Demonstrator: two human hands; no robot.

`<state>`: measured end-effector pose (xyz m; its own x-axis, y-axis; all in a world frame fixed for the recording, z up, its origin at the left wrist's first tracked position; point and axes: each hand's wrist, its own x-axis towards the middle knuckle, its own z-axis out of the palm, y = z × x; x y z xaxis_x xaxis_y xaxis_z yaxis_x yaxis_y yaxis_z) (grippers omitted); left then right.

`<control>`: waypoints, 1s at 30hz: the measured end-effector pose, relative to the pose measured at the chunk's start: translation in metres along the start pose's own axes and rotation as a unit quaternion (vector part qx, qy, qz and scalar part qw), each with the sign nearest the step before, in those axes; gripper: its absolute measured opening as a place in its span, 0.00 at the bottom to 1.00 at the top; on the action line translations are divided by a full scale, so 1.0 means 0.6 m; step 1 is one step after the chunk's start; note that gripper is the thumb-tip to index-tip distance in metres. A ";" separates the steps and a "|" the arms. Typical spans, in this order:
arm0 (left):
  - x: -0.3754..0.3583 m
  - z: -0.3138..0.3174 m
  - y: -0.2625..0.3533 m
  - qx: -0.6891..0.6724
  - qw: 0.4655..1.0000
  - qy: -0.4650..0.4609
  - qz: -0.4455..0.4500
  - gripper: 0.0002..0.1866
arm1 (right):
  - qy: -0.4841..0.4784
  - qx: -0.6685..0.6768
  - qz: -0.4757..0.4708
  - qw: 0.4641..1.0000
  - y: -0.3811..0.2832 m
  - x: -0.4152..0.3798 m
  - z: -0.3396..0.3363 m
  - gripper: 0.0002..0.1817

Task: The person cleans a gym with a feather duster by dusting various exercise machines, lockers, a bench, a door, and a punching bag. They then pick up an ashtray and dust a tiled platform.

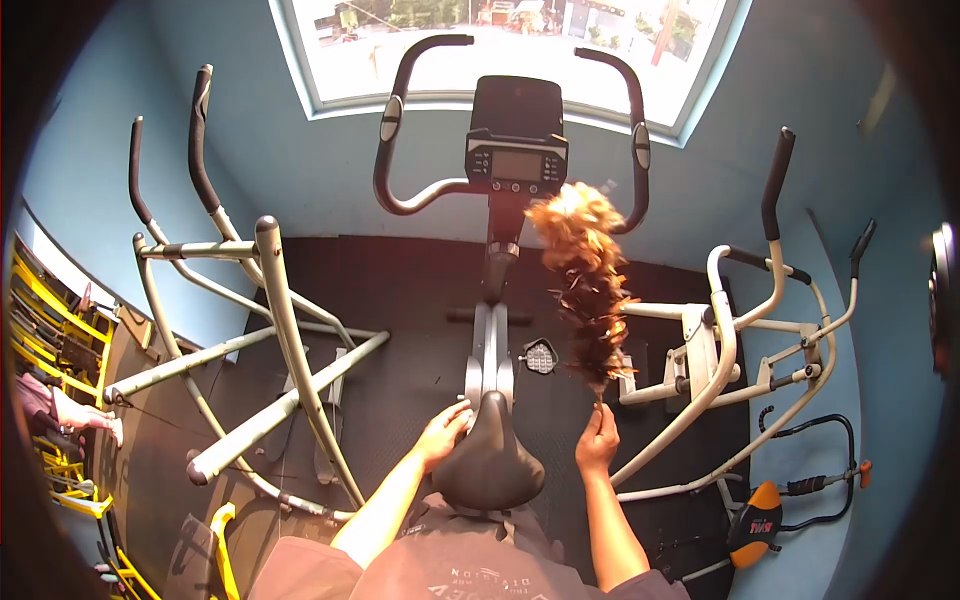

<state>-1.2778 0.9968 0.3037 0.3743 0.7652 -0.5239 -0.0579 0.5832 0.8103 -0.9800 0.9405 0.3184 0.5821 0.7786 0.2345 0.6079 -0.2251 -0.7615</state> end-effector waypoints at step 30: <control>-0.013 -0.184 0.112 0.012 0.988 0.036 0.150 0.26 | -0.070 -0.064 -0.268 0.959 -0.421 0.251 0.147 0.09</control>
<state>-1.3871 1.0602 0.3334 0.2768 0.9205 -0.2758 -0.1334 0.3210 0.9376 -1.0938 1.1665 0.4929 0.0952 0.8711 0.4817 0.8661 0.1661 -0.4714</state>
